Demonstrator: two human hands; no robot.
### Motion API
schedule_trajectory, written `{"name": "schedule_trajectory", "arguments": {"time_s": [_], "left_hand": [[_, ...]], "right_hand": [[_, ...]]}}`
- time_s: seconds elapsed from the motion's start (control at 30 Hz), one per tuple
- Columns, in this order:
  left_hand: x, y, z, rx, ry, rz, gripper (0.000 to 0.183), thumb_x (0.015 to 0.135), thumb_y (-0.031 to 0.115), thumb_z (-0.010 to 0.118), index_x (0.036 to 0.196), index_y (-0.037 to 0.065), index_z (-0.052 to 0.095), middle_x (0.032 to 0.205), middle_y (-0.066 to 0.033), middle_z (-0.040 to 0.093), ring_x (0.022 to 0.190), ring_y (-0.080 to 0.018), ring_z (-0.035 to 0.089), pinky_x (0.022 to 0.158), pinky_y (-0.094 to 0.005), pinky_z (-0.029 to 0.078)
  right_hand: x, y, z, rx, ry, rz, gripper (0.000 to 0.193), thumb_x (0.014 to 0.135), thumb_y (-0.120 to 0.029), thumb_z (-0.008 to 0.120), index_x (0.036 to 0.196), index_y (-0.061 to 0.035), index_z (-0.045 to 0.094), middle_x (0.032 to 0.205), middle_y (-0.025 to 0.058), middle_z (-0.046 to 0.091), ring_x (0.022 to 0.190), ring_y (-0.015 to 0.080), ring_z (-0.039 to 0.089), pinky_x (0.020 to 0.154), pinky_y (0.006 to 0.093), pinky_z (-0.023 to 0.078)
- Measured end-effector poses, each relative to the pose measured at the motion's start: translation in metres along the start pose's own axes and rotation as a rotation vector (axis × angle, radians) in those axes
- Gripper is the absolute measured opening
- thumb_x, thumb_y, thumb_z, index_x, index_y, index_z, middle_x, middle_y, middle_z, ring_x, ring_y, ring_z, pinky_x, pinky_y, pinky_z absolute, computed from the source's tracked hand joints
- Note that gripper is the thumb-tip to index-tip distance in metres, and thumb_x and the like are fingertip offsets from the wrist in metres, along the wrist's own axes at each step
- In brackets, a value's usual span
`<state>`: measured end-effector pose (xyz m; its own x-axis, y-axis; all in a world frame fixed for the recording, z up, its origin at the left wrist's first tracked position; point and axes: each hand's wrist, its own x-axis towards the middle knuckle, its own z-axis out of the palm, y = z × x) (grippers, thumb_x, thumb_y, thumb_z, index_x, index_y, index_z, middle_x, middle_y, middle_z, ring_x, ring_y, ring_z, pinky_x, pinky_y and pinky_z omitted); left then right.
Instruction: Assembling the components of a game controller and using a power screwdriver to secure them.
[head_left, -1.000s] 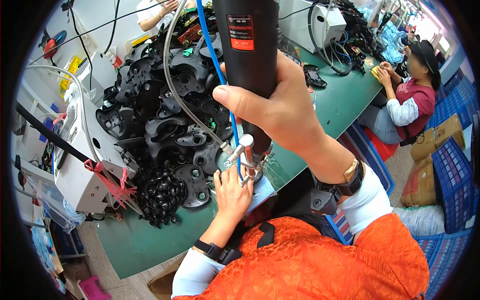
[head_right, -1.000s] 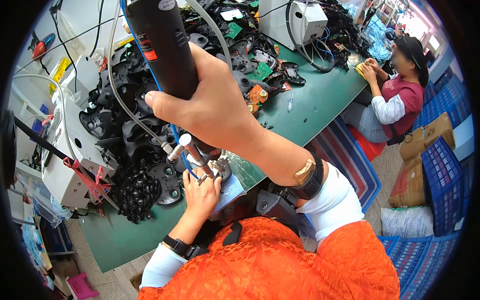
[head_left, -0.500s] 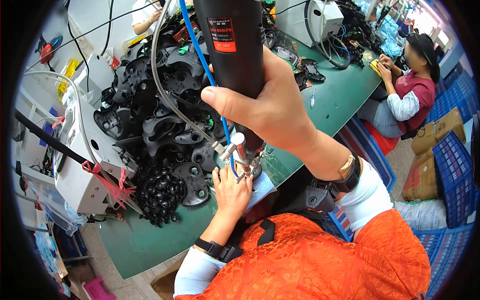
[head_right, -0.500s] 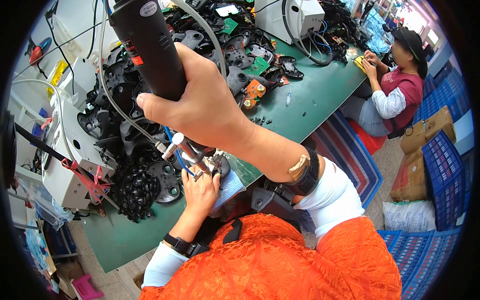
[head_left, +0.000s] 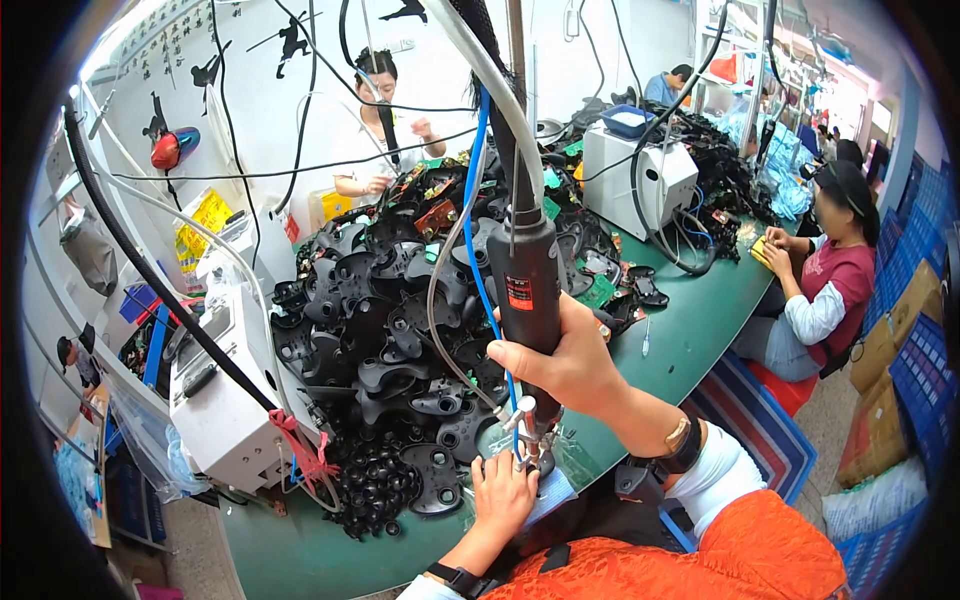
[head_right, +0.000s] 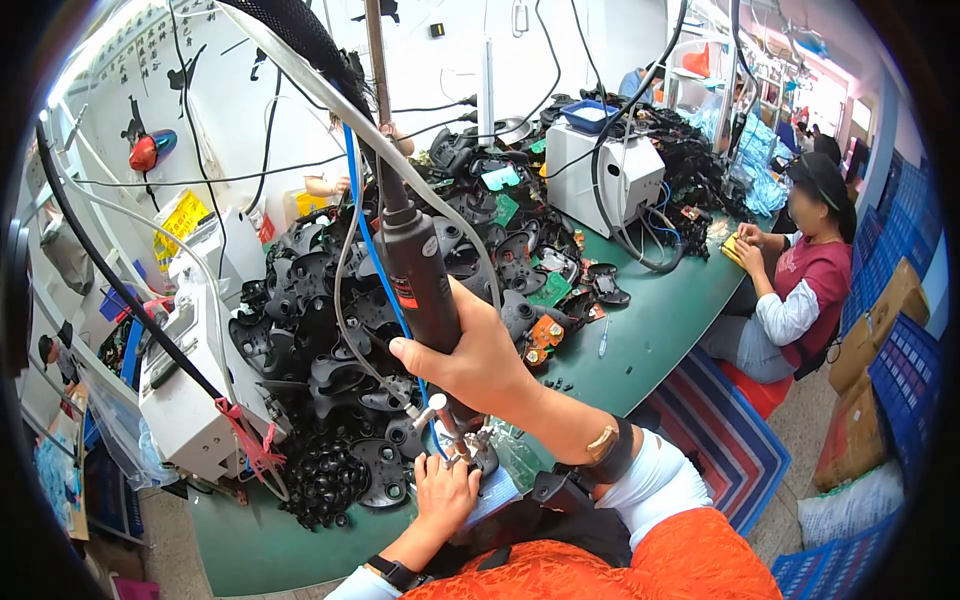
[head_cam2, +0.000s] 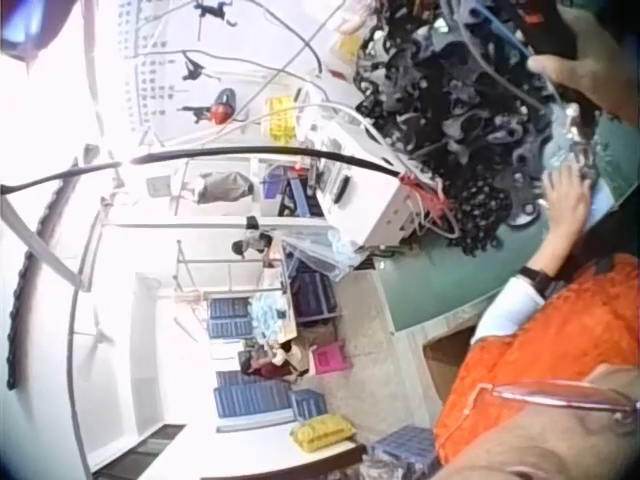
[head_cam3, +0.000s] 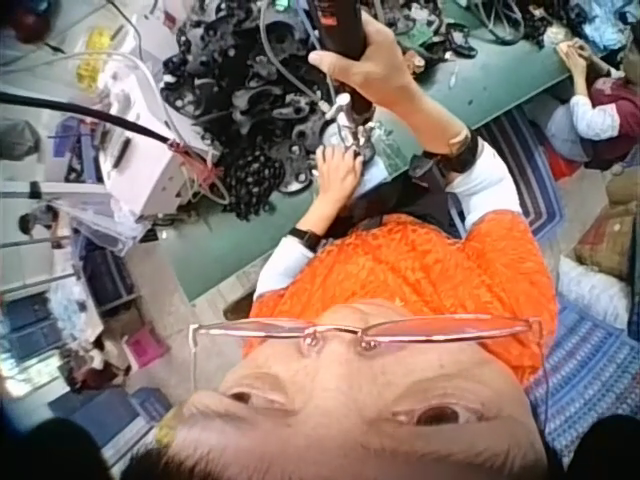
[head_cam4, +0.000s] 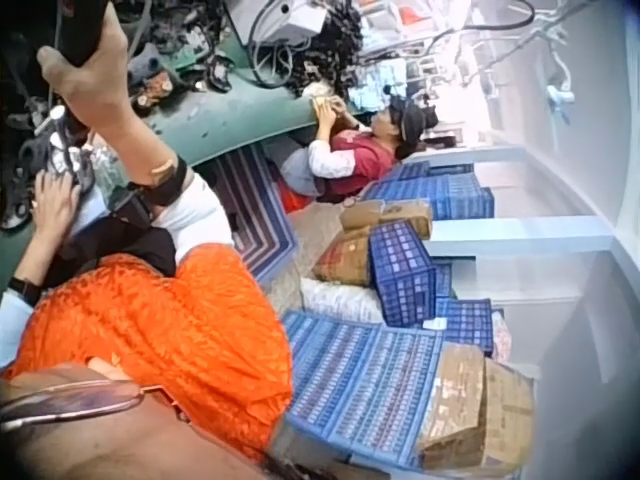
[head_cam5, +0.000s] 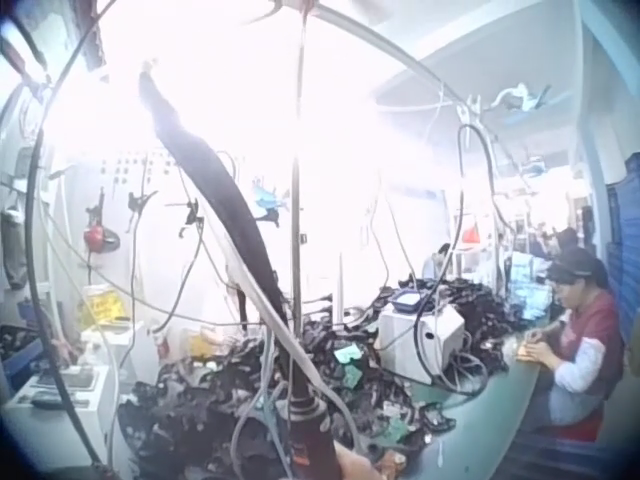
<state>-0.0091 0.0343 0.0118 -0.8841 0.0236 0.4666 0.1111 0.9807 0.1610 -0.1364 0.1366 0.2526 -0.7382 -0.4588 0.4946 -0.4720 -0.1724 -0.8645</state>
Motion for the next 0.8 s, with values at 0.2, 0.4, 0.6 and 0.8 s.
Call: {"name": "schedule_trajectory", "arguments": {"time_s": [0.2, 0.4, 0.6, 0.8], "left_hand": [[0.0092, -0.0010, -0.0002, -0.002, -0.030, -0.012, 0.039, 0.082, 0.031, 0.072, 0.109, 0.003, 0.066, 0.108, -0.0110, 0.057, 0.102, -0.0295, 0.054, 0.101, -0.0542, 0.037], [0.0086, -0.0020, -0.0003, 0.007, -0.015, -0.002, 0.040, 0.082, 0.031, 0.072, 0.110, 0.003, 0.066, 0.108, -0.0110, 0.057, 0.102, -0.0293, 0.054, 0.101, -0.0543, 0.036], [0.0037, -0.0021, 0.0050, 0.009, -0.039, -0.009, 0.048, 0.083, 0.032, 0.072, 0.121, 0.003, 0.063, 0.107, -0.0106, 0.057, 0.102, -0.0287, 0.054, 0.102, -0.0541, 0.036], [0.0025, -0.0026, 0.0041, 0.002, -0.049, -0.009, 0.053, 0.083, 0.032, 0.072, 0.126, 0.002, 0.062, 0.107, -0.0106, 0.057, 0.101, -0.0285, 0.054, 0.102, -0.0540, 0.036]], "right_hand": [[0.0061, 0.0032, -0.0003, 0.009, -0.010, 0.017, 0.035, 0.082, -0.010, 0.081, 0.109, 0.0004, 0.062, 0.085, 0.0015, 0.065, 0.072, 0.0071, 0.062, 0.065, 0.0255, 0.052], [0.0080, 0.0014, 0.0008, 0.010, -0.013, 0.011, 0.035, 0.081, -0.010, 0.081, 0.109, 0.0001, 0.061, 0.086, 0.0014, 0.065, 0.071, 0.0071, 0.062, 0.064, 0.0255, 0.052], [0.0064, 0.0051, -0.0002, 0.005, -0.007, 0.002, 0.036, 0.081, -0.011, 0.082, 0.109, 0.0000, 0.061, 0.086, 0.0017, 0.064, 0.071, 0.0072, 0.061, 0.063, 0.0253, 0.051], [0.0068, 0.0046, 0.0021, 0.017, -0.010, 0.020, 0.035, 0.082, -0.009, 0.081, 0.109, -0.0001, 0.060, 0.086, 0.0017, 0.064, 0.071, 0.0072, 0.061, 0.062, 0.0252, 0.051]]}}
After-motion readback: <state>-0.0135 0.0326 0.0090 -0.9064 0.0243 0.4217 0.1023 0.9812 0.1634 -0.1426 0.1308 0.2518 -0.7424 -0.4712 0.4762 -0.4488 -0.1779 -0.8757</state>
